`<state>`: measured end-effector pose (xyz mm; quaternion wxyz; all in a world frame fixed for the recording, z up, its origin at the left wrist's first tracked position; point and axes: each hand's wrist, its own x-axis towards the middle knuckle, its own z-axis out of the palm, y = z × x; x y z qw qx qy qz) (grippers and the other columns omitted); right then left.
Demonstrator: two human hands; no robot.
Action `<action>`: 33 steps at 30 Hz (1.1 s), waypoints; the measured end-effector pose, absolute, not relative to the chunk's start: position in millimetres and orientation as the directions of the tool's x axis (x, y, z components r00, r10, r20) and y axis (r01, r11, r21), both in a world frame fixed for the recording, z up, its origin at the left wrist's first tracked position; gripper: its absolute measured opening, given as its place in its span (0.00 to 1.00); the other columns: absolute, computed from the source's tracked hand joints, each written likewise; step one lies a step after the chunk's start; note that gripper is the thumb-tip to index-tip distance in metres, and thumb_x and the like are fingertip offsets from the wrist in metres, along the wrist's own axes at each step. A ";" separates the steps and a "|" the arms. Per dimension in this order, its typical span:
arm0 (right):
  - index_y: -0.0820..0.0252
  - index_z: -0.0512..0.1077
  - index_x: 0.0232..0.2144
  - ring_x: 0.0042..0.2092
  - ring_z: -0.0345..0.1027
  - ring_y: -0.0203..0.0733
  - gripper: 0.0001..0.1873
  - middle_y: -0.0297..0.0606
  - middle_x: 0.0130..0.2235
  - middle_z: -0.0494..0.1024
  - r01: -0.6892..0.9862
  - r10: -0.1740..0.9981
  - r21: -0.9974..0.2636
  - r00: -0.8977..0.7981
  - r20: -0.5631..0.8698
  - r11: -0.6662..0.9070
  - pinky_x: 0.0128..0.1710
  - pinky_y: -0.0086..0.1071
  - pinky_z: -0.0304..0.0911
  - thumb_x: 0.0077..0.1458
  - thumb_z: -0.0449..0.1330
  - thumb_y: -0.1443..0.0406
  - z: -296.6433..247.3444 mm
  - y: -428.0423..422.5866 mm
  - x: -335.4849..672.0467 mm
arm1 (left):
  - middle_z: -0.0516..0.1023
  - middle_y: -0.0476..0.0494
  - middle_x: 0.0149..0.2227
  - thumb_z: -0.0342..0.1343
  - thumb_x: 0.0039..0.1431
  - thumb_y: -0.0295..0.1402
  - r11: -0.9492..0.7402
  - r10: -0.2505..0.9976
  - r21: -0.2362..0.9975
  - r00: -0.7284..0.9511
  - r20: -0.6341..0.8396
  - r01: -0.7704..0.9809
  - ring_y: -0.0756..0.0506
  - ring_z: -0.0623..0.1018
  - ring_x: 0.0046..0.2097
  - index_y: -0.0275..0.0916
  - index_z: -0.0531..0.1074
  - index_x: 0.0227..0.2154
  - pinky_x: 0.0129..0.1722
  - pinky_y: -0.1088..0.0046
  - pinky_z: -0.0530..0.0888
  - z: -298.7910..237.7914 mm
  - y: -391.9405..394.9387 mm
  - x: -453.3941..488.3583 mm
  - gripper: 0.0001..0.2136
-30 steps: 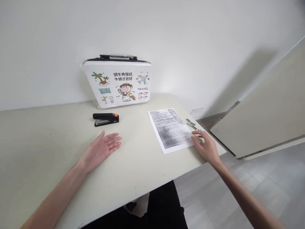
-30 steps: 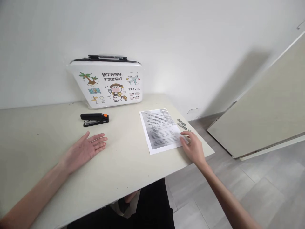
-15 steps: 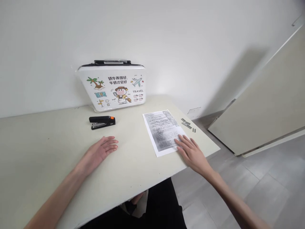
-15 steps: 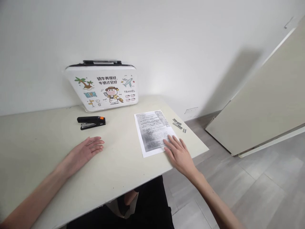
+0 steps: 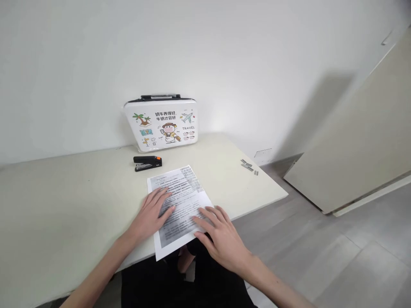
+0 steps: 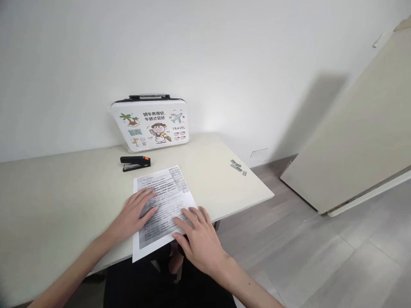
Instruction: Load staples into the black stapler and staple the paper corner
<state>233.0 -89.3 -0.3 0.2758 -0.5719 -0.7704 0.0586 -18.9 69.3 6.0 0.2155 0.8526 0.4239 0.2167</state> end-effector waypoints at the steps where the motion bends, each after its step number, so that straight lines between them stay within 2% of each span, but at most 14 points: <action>1: 0.46 0.69 0.66 0.70 0.62 0.56 0.22 0.39 0.69 0.70 0.826 0.907 -0.433 -0.202 0.370 0.361 0.70 0.62 0.60 0.74 0.53 0.56 0.9 -90.8 230.5 | 0.64 0.40 0.73 0.56 0.68 0.53 -0.549 0.817 0.512 0.553 0.163 0.660 0.31 0.54 0.75 0.46 0.71 0.64 0.74 0.47 0.46 4.5 67.3 -27.3 0.27; 4: 0.45 0.67 0.68 0.71 0.60 0.55 0.24 0.38 0.69 0.69 0.764 0.891 -0.506 -0.193 0.411 0.399 0.68 0.59 0.64 0.73 0.54 0.58 -1.8 -94.1 236.7 | 0.62 0.40 0.73 0.55 0.68 0.55 -0.536 0.832 0.434 0.539 0.127 0.724 0.31 0.55 0.76 0.46 0.70 0.66 0.74 0.48 0.46 5.5 62.1 -56.4 0.30; 7: 0.45 0.67 0.67 0.71 0.61 0.54 0.23 0.39 0.68 0.71 0.742 0.890 -0.543 -0.158 0.428 0.393 0.66 0.58 0.67 0.73 0.54 0.58 -11.1 -93.2 255.8 | 0.61 0.40 0.74 0.55 0.66 0.57 -0.493 0.864 0.406 0.489 0.122 0.770 0.31 0.55 0.75 0.45 0.69 0.68 0.74 0.49 0.48 9.6 59.3 -83.2 0.33; 11: 0.47 0.70 0.64 0.69 0.64 0.53 0.21 0.41 0.66 0.73 0.761 0.889 -0.535 -0.117 0.444 0.367 0.66 0.56 0.68 0.73 0.53 0.58 -22.6 -85.6 284.8 | 0.62 0.40 0.74 0.54 0.66 0.59 -0.464 0.883 0.372 0.452 0.124 0.804 0.31 0.57 0.75 0.45 0.68 0.68 0.74 0.50 0.51 13.6 61.2 -110.3 0.35; 15: 0.47 0.73 0.61 0.67 0.67 0.54 0.19 0.43 0.65 0.75 0.768 0.900 -0.545 -0.092 0.427 0.337 0.61 0.54 0.73 0.74 0.52 0.55 -24.7 -80.2 303.3 | 0.63 0.41 0.73 0.54 0.65 0.60 -0.461 0.886 0.359 0.442 0.139 0.811 0.31 0.58 0.75 0.45 0.69 0.68 0.74 0.50 0.52 13.9 65.1 -135.2 0.35; 20: 0.48 0.75 0.58 0.67 0.67 0.55 0.19 0.42 0.65 0.75 0.767 0.911 -0.554 -0.091 0.403 0.322 0.59 0.52 0.74 0.74 0.52 0.54 -23.2 -82.4 304.8 | 0.61 0.37 0.74 0.54 0.64 0.61 -0.437 0.899 0.334 0.415 0.139 0.835 0.30 0.57 0.75 0.43 0.70 0.67 0.73 0.49 0.52 15.1 68.4 -152.9 0.36; 23: 0.47 0.75 0.57 0.67 0.67 0.56 0.18 0.43 0.64 0.75 0.767 0.906 -0.556 -0.077 0.416 0.321 0.59 0.54 0.74 0.74 0.51 0.55 -25.7 -82.5 300.1 | 0.62 0.34 0.73 0.54 0.65 0.57 -0.495 0.867 0.314 0.439 0.235 0.810 0.29 0.58 0.74 0.41 0.70 0.65 0.73 0.49 0.52 27.2 85.6 -136.6 0.33; 27: 0.47 0.75 0.56 0.64 0.70 0.57 0.17 0.43 0.62 0.77 0.778 0.886 -0.532 -0.065 0.460 0.333 0.59 0.56 0.74 0.74 0.51 0.57 -30.5 -78.7 294.4 | 0.70 0.32 0.67 0.48 0.71 0.48 -0.576 0.803 0.245 0.482 0.351 0.780 0.31 0.63 0.71 0.40 0.70 0.63 0.71 0.50 0.54 53.9 143.0 -89.7 0.25; 30: 0.45 0.74 0.58 0.64 0.71 0.56 0.17 0.42 0.62 0.77 0.793 0.867 -0.504 -0.062 0.494 0.344 0.58 0.55 0.75 0.74 0.52 0.58 -33.8 -76.1 291.2 | 0.69 0.28 0.66 0.51 0.69 0.43 -0.559 0.812 0.157 0.499 0.302 0.814 0.29 0.64 0.70 0.35 0.70 0.62 0.70 0.50 0.55 70.9 197.2 -61.5 0.24; 33: 0.41 0.73 0.60 0.64 0.71 0.57 0.18 0.39 0.62 0.77 0.803 0.862 -0.491 -0.053 0.505 0.337 0.57 0.54 0.77 0.73 0.53 0.60 -36.7 -75.3 288.5 | 0.77 0.26 0.59 0.55 0.66 0.43 -0.532 0.836 0.130 0.495 0.238 0.836 0.27 0.72 0.63 0.36 0.74 0.57 0.64 0.50 0.61 80.0 239.8 -53.2 0.22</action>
